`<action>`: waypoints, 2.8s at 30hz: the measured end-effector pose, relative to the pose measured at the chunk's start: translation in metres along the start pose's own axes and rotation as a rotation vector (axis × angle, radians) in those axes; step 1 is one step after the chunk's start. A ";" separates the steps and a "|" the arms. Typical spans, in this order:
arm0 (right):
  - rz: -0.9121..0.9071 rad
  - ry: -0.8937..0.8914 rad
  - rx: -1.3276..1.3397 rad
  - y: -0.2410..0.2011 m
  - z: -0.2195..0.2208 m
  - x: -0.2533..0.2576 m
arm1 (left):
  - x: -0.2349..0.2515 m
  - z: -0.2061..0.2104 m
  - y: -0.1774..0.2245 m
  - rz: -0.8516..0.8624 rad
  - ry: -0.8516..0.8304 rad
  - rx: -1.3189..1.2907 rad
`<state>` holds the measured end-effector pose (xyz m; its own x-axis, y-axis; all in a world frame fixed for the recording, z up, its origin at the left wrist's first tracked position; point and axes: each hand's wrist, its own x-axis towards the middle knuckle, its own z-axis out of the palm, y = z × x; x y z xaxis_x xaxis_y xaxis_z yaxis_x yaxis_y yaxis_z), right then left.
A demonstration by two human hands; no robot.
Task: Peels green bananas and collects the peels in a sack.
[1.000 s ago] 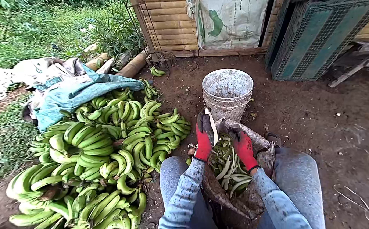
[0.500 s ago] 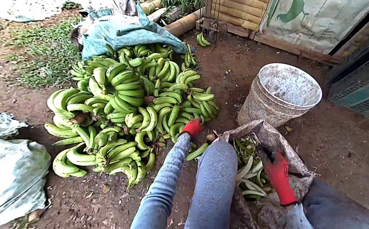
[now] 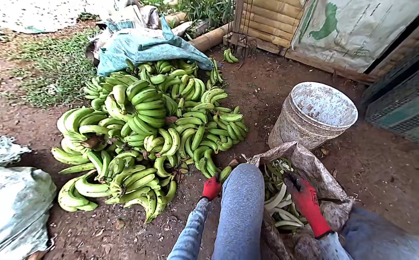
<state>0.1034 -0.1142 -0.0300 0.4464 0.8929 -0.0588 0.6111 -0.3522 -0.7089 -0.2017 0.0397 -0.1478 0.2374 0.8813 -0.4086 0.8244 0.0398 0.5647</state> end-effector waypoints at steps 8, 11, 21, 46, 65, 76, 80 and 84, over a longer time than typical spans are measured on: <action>-0.141 0.057 0.087 -0.034 -0.016 -0.010 | -0.038 -0.110 0.109 0.380 0.471 -0.568; -0.258 0.090 0.151 -0.049 -0.026 -0.018 | -0.058 -0.133 0.182 0.431 0.236 -1.324; -0.198 -0.164 0.167 -0.050 -0.044 -0.003 | -0.032 -0.064 0.290 0.428 0.121 -1.281; 0.196 -0.209 1.228 -0.016 -0.022 -0.023 | -0.052 0.006 0.263 0.715 -0.090 -1.038; -0.328 -0.195 0.068 -0.008 -0.065 -0.023 | -0.046 0.006 0.260 0.323 -0.447 -1.207; 0.248 0.167 0.064 0.031 -0.059 0.049 | -0.052 0.030 0.241 0.403 -0.289 -0.750; 0.010 0.077 0.251 0.012 -0.061 0.019 | -0.032 0.019 0.247 0.330 -0.186 -0.918; -0.200 -0.193 0.305 0.005 -0.052 -0.005 | -0.038 0.007 0.253 0.315 -0.287 -1.046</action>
<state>0.1378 -0.1354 0.0034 0.1902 0.9817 -0.0085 0.4390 -0.0928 -0.8937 0.0016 0.0132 0.0061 0.5788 0.7865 -0.2154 -0.0961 0.3281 0.9397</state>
